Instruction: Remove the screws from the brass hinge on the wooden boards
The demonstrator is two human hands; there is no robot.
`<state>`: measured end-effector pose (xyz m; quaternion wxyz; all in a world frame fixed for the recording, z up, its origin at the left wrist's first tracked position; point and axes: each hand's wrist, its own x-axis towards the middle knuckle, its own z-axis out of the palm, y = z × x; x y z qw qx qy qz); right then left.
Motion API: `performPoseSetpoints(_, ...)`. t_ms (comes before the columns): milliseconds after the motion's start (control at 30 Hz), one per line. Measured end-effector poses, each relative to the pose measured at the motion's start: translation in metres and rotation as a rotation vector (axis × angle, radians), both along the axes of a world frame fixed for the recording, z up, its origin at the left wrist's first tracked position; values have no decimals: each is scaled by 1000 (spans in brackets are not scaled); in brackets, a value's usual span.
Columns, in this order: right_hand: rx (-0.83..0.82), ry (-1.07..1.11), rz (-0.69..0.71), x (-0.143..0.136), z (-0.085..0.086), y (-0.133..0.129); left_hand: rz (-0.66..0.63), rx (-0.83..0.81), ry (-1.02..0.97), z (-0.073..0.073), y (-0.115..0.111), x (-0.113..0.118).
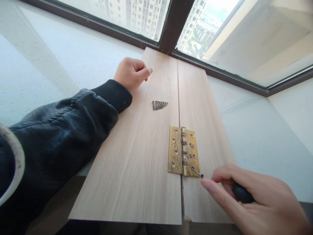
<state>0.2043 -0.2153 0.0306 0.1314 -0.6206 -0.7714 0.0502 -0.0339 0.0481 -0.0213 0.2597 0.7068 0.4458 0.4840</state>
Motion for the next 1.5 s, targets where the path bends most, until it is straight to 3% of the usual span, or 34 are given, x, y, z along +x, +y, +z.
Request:
performPoseSetpoints(67,-23,10,40,-7,-2,6,-3,7,4,0,0,0)
performPoseSetpoints(300,38,61,-24,-2,-11,5,5,4,9,0,1,0)
performPoseSetpoints(467,34,129,28,-5,-15,7,-3,7,4,0,-1,0)
performPoseSetpoints(800,251,-17,15,-3,-36,-2,-3,9,9,-1,0,0)
performPoseSetpoints(1133,289,-29,-9,-1,-37,-4,8,7,10,0,-1,0)
performPoseSetpoints(1500,283,-15,87,-3,-35,-2,-1,14,3,0,-1,0)
